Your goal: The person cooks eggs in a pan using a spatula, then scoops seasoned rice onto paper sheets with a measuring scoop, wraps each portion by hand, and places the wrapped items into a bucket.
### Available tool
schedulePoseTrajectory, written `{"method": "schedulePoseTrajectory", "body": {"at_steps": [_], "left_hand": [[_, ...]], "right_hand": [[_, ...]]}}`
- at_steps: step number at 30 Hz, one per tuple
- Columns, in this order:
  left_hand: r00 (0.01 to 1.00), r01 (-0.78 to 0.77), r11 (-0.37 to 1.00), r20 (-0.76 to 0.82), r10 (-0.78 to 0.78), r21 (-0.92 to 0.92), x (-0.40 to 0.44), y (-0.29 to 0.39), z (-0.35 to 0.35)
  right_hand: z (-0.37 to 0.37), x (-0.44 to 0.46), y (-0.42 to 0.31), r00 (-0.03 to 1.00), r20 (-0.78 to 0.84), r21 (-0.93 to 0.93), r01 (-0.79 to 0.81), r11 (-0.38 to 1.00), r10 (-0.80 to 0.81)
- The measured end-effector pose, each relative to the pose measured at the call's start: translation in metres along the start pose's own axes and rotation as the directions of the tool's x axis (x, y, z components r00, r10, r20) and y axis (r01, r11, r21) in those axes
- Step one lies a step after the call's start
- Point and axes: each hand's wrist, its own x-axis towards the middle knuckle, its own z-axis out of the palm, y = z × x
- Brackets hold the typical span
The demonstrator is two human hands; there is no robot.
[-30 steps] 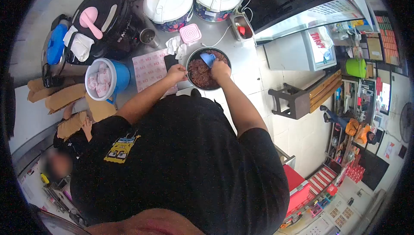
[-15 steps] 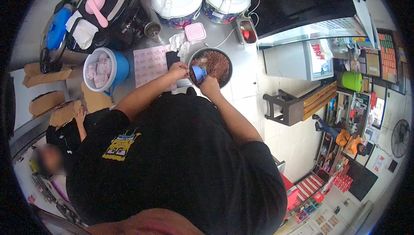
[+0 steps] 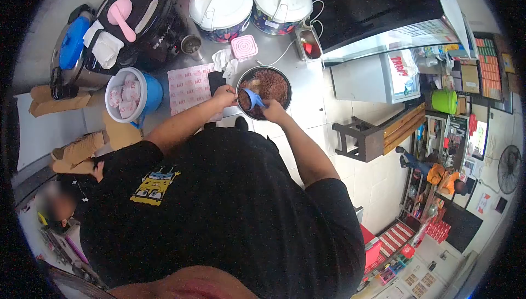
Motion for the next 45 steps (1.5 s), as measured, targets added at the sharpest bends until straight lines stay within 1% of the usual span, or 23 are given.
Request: {"method": "schedulePoseTrajectory", "body": {"at_steps": [1, 2, 3, 4, 8, 12, 14, 15, 20, 23, 25, 26, 28, 32, 34, 35, 36, 38, 39, 40, 42, 44, 45], "left_hand": [[1.000, -0.002, 1.000, 0.002, 0.002, 0.005, -0.001, 0.000, 0.000], [1.000, -0.015, 1.000, 0.001, 0.014, 0.026, -0.002, 0.001, -0.001], [1.000, -0.026, 0.999, 0.001, 0.026, 0.046, -0.003, 0.001, -0.001], [1.000, -0.029, 0.998, 0.003, 0.029, 0.051, -0.002, -0.001, 0.000], [0.999, -0.053, 0.999, 0.014, 0.053, -0.008, 0.006, -0.013, -0.001], [0.994, -0.099, 0.995, 0.036, 0.099, 0.001, 0.004, -0.011, -0.002], [0.991, -0.128, 0.991, 0.034, 0.128, 0.022, 0.001, -0.011, -0.003], [0.994, -0.101, 0.995, 0.036, 0.101, 0.007, 0.001, -0.010, -0.004], [0.999, -0.019, 0.999, 0.039, 0.021, -0.031, 0.006, -0.008, -0.003], [0.997, -0.036, 0.998, 0.060, 0.039, -0.051, 0.008, -0.009, -0.004], [0.999, -0.039, 0.999, 0.034, 0.040, -0.023, 0.005, -0.009, -0.003], [0.999, -0.042, 0.999, 0.034, 0.043, -0.022, 0.003, -0.009, -0.003], [0.994, -0.038, 0.998, 0.102, 0.043, -0.053, 0.005, -0.012, -0.005], [0.997, -0.024, 1.000, 0.077, 0.024, 0.009, -0.009, -0.007, 0.001], [0.978, -0.181, 0.981, 0.115, 0.172, 0.075, -0.013, -0.006, 0.002], [0.979, -0.179, 0.981, 0.116, 0.169, 0.079, -0.014, -0.005, 0.002], [0.971, -0.213, 0.970, 0.138, 0.197, 0.115, -0.012, -0.005, 0.000], [0.961, -0.247, 0.957, 0.163, 0.223, 0.150, -0.004, -0.008, -0.003], [0.955, -0.256, 0.945, 0.206, 0.214, 0.205, 0.003, -0.012, -0.006], [0.948, -0.266, 0.929, 0.247, 0.203, 0.259, 0.004, -0.013, -0.008], [0.949, -0.253, 0.936, 0.250, 0.192, 0.244, 0.001, -0.014, -0.007], [0.951, -0.240, 0.943, 0.253, 0.180, 0.231, -0.002, -0.011, -0.007], [0.950, -0.249, 0.949, 0.240, 0.200, 0.195, -0.003, -0.011, -0.006]], "right_hand": [[-0.003, -0.001, 0.005, 0.997, -0.012, 0.030, 0.075, 0.997, -0.075], [-0.009, 0.000, 0.012, 0.997, -0.018, 0.032, 0.075, 0.997, -0.075], [-0.019, -0.001, 0.010, 0.989, 0.117, 0.171, -0.114, 0.979, 0.094], [-0.027, -0.003, 0.004, 0.934, 0.270, 0.279, -0.310, 0.909, 0.235], [-0.044, -0.009, -0.024, 0.903, 0.282, 0.316, -0.407, 0.857, 0.325], [-0.034, 0.004, -0.023, 0.937, 0.203, 0.361, -0.341, 0.868, 0.284], [-0.024, 0.009, -0.024, 0.954, 0.124, 0.141, -0.290, 0.946, 0.274], [-0.017, 0.008, -0.026, 0.994, 0.005, 0.008, -0.111, 0.994, 0.111], [-0.001, -0.001, -0.041, 0.982, -0.043, -0.029, -0.183, 0.983, 0.182], [-0.008, -0.011, -0.034, 0.988, -0.043, 0.047, -0.147, 0.988, 0.149], [-0.011, -0.014, -0.025, 0.992, -0.003, 0.235, -0.121, 0.964, 0.126], [-0.011, -0.013, -0.022, 0.992, -0.006, 0.236, -0.119, 0.965, 0.124], [-0.005, -0.002, -0.003, 0.934, 0.195, 0.558, -0.357, 0.749, 0.301], [0.008, 0.018, 0.018, 0.927, 0.104, 0.673, -0.333, 0.661, 0.361], [-0.008, 0.018, 0.002, 0.900, 0.055, 0.472, -0.406, 0.783, 0.433], [-0.011, 0.023, -0.001, 0.887, 0.024, 0.318, -0.444, 0.838, 0.461], [-0.011, 0.029, -0.005, 0.886, 0.025, 0.322, -0.446, 0.835, 0.463], [-0.006, 0.040, -0.015, 0.837, -0.078, 0.199, -0.520, 0.831, 0.542], [-0.014, 0.034, -0.033, 0.886, -0.096, 0.116, -0.443, 0.889, 0.454], [-0.008, 0.039, -0.035, 0.886, -0.096, 0.117, -0.443, 0.889, 0.454], [0.003, 0.052, -0.039, 0.924, -0.094, -0.090, -0.379, 0.921, 0.370], [0.013, 0.058, -0.034, 0.916, -0.119, -0.041, -0.390, 0.920, 0.383], [0.011, 0.055, -0.037, 0.920, -0.071, -0.005, -0.387, 0.922, 0.386]]}}
